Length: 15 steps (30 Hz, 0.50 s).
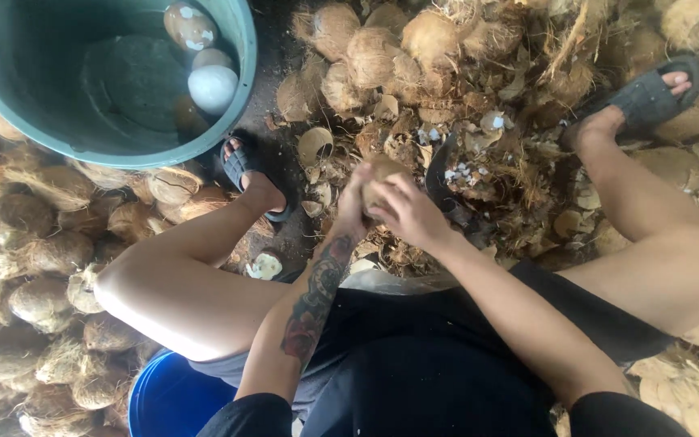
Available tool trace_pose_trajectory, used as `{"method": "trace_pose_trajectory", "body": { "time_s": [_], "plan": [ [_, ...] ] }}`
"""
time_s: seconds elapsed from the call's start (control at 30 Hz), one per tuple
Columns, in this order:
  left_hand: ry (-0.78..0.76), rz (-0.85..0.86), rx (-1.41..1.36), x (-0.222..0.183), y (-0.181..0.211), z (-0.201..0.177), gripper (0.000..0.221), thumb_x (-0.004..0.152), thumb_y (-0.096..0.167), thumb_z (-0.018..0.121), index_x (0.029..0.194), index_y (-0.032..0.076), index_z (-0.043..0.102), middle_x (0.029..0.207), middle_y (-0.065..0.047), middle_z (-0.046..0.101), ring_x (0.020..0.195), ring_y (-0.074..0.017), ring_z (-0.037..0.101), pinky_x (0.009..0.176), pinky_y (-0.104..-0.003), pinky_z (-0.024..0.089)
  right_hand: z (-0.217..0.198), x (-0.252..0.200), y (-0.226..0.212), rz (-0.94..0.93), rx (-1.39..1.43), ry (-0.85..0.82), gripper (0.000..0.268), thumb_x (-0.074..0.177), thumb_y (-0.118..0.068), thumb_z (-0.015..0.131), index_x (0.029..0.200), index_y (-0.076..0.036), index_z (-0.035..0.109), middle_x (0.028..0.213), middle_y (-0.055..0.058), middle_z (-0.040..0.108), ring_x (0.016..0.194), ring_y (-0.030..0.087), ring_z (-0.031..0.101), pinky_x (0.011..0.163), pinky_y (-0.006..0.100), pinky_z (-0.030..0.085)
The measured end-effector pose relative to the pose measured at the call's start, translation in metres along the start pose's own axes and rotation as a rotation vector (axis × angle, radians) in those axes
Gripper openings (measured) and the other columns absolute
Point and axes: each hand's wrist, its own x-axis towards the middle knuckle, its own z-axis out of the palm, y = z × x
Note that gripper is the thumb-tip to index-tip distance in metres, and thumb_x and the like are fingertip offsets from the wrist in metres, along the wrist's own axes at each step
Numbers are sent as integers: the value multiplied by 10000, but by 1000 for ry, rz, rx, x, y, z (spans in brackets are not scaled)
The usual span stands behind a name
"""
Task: Peeling the outer husk of a coconut using a knife
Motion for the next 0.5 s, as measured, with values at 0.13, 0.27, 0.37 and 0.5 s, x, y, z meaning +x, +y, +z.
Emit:
{"method": "trace_pose_trajectory", "body": {
  "time_s": [0.13, 0.27, 0.37, 0.5],
  "plan": [
    [32, 7, 178, -17, -8, -9, 963, 860, 573, 825, 1559, 35, 437, 1461, -290, 580, 1310, -416, 624, 1133, -602, 496, 8, -11, 40, 71, -69, 32, 117, 984, -19, 644, 1057, -95, 696, 1016, 83, 622, 844, 260, 675, 749, 365, 599],
    [75, 4, 123, -69, 27, 45, 1088, 753, 578, 863, 1585, 36, 416, 1507, -316, 538, 1365, -478, 569, 1162, -639, 453, -41, -14, 104, 410, -252, 300, 175, 938, 73, 657, 978, -97, 637, 904, 116, 596, 852, 361, 594, 808, 462, 487],
    [48, -85, 19, -69, 36, 48, 1117, 739, 709, 775, 1584, 64, 431, 1554, -299, 495, 1441, -500, 470, 1185, -674, 387, -54, -26, 124, 149, -174, 331, 130, 1076, 12, 654, 980, -52, 594, 970, 92, 564, 924, 353, 609, 838, 418, 504],
    [135, -152, -71, -50, 30, 40, 1089, 735, 719, 765, 1567, 84, 465, 1519, -276, 533, 1419, -472, 501, 1171, -651, 416, -22, -8, 44, 143, 1, 267, 110, 1066, -80, 677, 960, -112, 674, 962, 53, 590, 890, 235, 603, 833, 334, 496]
  ]
}}
